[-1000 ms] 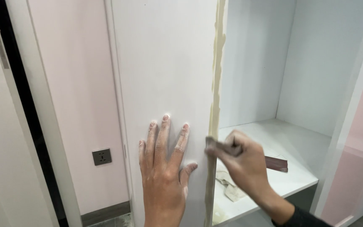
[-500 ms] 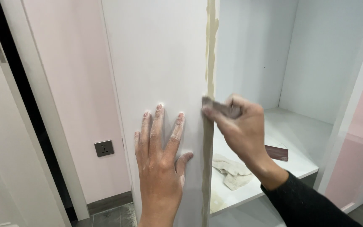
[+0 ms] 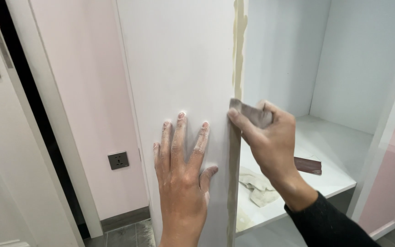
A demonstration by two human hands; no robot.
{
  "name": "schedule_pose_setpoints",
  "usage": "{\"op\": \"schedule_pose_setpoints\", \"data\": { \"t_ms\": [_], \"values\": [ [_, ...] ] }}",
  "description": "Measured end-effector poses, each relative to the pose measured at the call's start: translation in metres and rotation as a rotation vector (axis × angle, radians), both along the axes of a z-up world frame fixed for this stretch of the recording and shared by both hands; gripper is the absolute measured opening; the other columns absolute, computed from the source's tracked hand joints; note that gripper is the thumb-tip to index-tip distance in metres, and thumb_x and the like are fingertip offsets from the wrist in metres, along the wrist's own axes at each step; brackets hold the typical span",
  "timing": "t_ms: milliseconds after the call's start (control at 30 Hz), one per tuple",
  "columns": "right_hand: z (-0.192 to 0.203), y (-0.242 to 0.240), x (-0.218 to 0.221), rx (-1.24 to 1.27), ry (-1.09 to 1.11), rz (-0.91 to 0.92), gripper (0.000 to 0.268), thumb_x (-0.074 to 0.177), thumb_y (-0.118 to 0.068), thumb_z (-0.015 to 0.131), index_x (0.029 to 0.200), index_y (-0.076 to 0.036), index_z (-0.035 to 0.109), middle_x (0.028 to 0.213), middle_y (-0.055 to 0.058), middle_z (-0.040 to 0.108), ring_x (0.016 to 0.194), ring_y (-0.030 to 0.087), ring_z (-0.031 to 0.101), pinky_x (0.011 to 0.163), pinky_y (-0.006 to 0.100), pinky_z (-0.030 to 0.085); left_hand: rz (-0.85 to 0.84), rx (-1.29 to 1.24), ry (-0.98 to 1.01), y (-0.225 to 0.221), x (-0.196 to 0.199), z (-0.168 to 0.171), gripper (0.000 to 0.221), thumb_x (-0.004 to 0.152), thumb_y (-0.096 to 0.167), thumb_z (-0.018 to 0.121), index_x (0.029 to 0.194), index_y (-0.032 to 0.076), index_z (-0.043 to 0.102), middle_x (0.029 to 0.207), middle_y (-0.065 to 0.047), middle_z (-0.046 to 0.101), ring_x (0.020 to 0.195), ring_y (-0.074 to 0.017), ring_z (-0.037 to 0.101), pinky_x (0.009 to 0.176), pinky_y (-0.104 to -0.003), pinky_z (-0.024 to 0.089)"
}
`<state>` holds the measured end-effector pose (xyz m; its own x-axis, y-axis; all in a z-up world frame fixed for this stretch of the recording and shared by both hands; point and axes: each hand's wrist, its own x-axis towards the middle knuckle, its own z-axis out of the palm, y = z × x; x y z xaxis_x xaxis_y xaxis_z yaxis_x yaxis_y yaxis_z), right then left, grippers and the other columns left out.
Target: Sanding the edge of a white cabinet to remove excess filler and smooth the surface.
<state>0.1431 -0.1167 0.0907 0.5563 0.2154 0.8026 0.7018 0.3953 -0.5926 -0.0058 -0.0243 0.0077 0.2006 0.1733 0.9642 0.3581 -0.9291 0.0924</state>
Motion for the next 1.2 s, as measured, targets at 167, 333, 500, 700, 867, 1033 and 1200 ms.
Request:
{"op": "schedule_pose_setpoints", "data": {
  "t_ms": [167,333,500,700,867,1033,1200],
  "values": [
    [-0.092,-0.006,0.017,-0.182,0.055,-0.076,0.062,0.096,-0.033,0.103,0.071,-0.019,0.047,0.062,-0.009,0.034,0.063,0.007,0.029,0.061,0.028,0.026,-0.012,0.0,0.008,0.002,-0.002,0.0,0.104,0.091,0.02,0.097,0.182,0.03,0.048,0.196,-0.01,0.032,0.183,-0.0404,0.026,0.143,-0.072,0.032],
    [-0.031,0.002,0.0,0.016,0.063,0.025,0.067,0.098,-0.022,0.1,0.069,-0.021,0.04,0.067,-0.013,0.032,0.067,0.005,0.031,0.063,0.024,0.03,0.001,0.001,-0.01,0.0,0.001,0.002,0.102,0.089,0.018,0.099,0.18,0.03,0.052,0.195,-0.01,0.034,0.183,-0.0398,0.027,0.14,-0.073,0.036],
    [-0.132,-0.005,0.014,-0.181,0.114,-0.054,0.062,0.097,-0.028,0.102,0.07,-0.018,0.048,0.064,-0.009,0.032,0.064,0.007,0.027,0.061,0.028,0.022,0.0,-0.007,0.008,0.0,-0.001,0.0,0.099,0.094,0.021,0.095,0.182,0.03,0.049,0.196,-0.009,0.031,0.184,-0.0398,0.025,0.144,-0.07,0.03],
    [-0.045,0.013,0.003,0.086,-0.025,-0.053,0.068,0.101,-0.027,0.099,0.071,-0.02,0.039,0.07,-0.011,0.031,0.068,0.007,0.028,0.065,0.024,0.026,0.01,-0.003,-0.005,-0.002,0.0,0.002,0.105,0.087,0.016,0.1,0.18,0.03,0.053,0.195,-0.01,0.035,0.182,-0.0411,0.027,0.142,-0.073,0.034],
    [-0.105,0.002,0.015,-0.048,-0.086,-0.107,0.059,0.103,-0.03,0.096,0.073,-0.019,0.046,0.072,-0.008,0.039,0.067,0.007,0.031,0.064,0.027,0.027,-0.001,-0.008,-0.004,0.001,0.001,0.001,0.101,0.091,0.019,0.098,0.181,0.03,0.051,0.196,-0.01,0.033,0.183,-0.0406,0.027,0.142,-0.072,0.033],
    [-0.107,0.005,0.009,-0.084,0.046,-0.13,0.06,0.099,-0.03,0.099,0.071,-0.018,0.047,0.068,-0.008,0.036,0.065,0.007,0.03,0.061,0.028,0.024,-0.004,-0.01,0.003,0.0,0.0,-0.002,0.098,0.095,0.023,0.095,0.182,0.031,0.05,0.197,-0.008,0.031,0.184,-0.0398,0.025,0.144,-0.071,0.031],
    [-0.05,0.009,0.0,0.033,-0.056,-0.086,0.064,0.104,-0.036,0.095,0.073,-0.02,0.041,0.07,-0.01,0.037,0.069,0.008,0.032,0.065,0.026,0.029,0.011,-0.001,0.002,-0.001,0.001,0.002,0.103,0.091,0.021,0.098,0.182,0.032,0.049,0.196,-0.01,0.033,0.183,-0.0396,0.026,0.143,-0.071,0.033]
  ]
}}
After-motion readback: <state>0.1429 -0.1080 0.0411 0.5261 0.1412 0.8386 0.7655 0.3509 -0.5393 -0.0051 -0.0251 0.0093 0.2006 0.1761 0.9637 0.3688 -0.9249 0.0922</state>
